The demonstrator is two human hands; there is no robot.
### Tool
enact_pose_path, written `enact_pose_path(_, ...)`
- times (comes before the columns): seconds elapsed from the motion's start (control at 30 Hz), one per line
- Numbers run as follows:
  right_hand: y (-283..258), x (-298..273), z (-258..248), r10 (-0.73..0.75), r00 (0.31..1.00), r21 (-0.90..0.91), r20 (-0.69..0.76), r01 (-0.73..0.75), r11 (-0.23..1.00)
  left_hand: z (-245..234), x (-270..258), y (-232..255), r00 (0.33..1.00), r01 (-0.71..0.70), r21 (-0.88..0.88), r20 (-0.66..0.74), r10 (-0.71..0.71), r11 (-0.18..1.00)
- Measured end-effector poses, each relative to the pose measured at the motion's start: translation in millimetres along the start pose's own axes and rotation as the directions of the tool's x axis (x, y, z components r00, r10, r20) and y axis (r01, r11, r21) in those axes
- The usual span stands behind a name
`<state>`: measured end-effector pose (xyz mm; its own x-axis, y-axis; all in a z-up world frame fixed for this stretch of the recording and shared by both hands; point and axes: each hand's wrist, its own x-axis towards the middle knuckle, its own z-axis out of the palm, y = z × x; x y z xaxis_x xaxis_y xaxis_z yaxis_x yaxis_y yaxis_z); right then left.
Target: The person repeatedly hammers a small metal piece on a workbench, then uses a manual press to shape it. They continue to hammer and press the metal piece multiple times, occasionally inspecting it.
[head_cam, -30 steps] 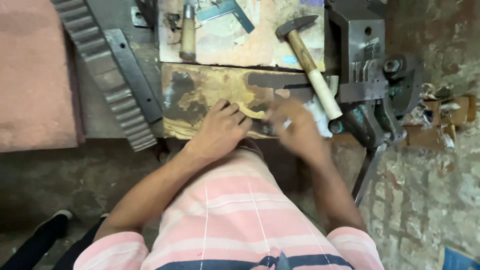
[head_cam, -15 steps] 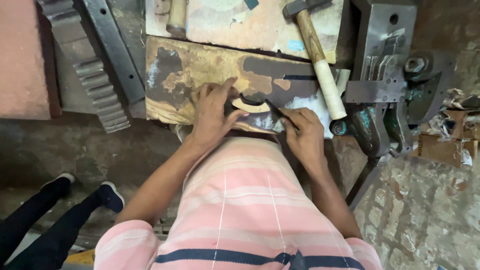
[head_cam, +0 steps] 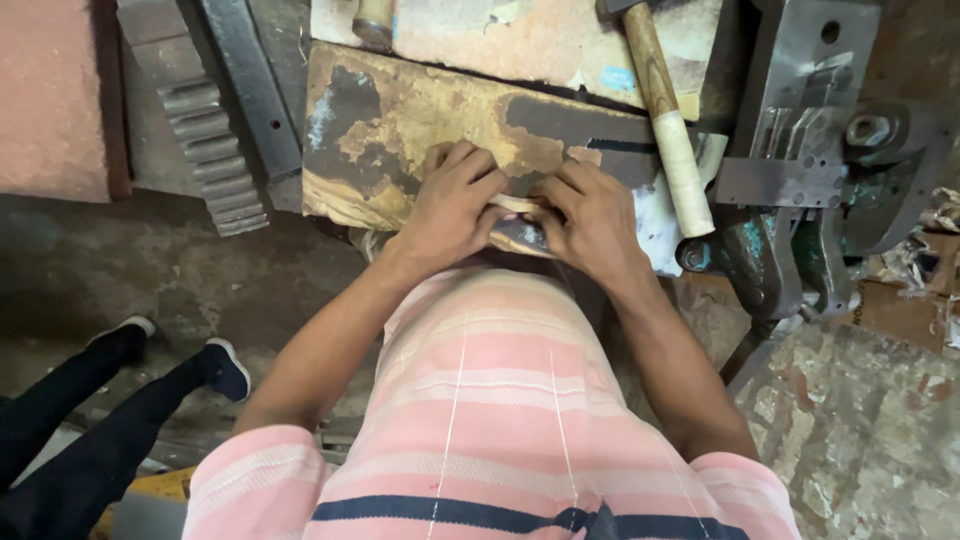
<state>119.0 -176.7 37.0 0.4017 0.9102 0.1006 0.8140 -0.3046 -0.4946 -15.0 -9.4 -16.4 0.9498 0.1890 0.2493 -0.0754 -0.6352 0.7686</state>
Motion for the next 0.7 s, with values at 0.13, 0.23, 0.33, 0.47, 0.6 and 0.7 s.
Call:
enact_pose_path(0.13, 2, -9, 5, 0.023, 0.999, 0.001, -0.033, -0.023, 1.000, 11, 1, 5, 0.998, -0.055, -0.020, -0.005, 0.055, 0.998)
enact_pose_path(0.23, 0, -15, 0, 0.187, 0.982, 0.135, -0.043, -0.179, 0.974, 17, 5, 11, 1.000, 0.004, -0.025, -0.016, -0.005, 1.000)
enact_pose_path(0.33, -1, -31, -6, 0.224, 0.974, 0.177, -0.045, -0.213, 0.961, 19, 4, 18, 0.999, 0.048, 0.004, 0.005, -0.048, 0.999)
enact_pose_path(0.47, 1, -64, -9, 0.307, 0.940, 0.118, -0.152, -0.291, 0.949, 19, 3, 21, 0.995, 0.096, 0.002, 0.020, -0.096, 0.995)
enact_pose_path(0.6, 6, -90, -12, 0.315, 0.926, 0.084, -0.208, -0.304, 0.949, 21, 2, 21, 0.997, 0.073, 0.015, 0.018, -0.073, 0.997)
enact_pose_path(0.7, 9, -97, -12, 0.328, 0.922, 0.096, -0.205, -0.315, 0.944, 23, -1, 20, 0.998, 0.059, 0.022, 0.011, -0.059, 0.998)
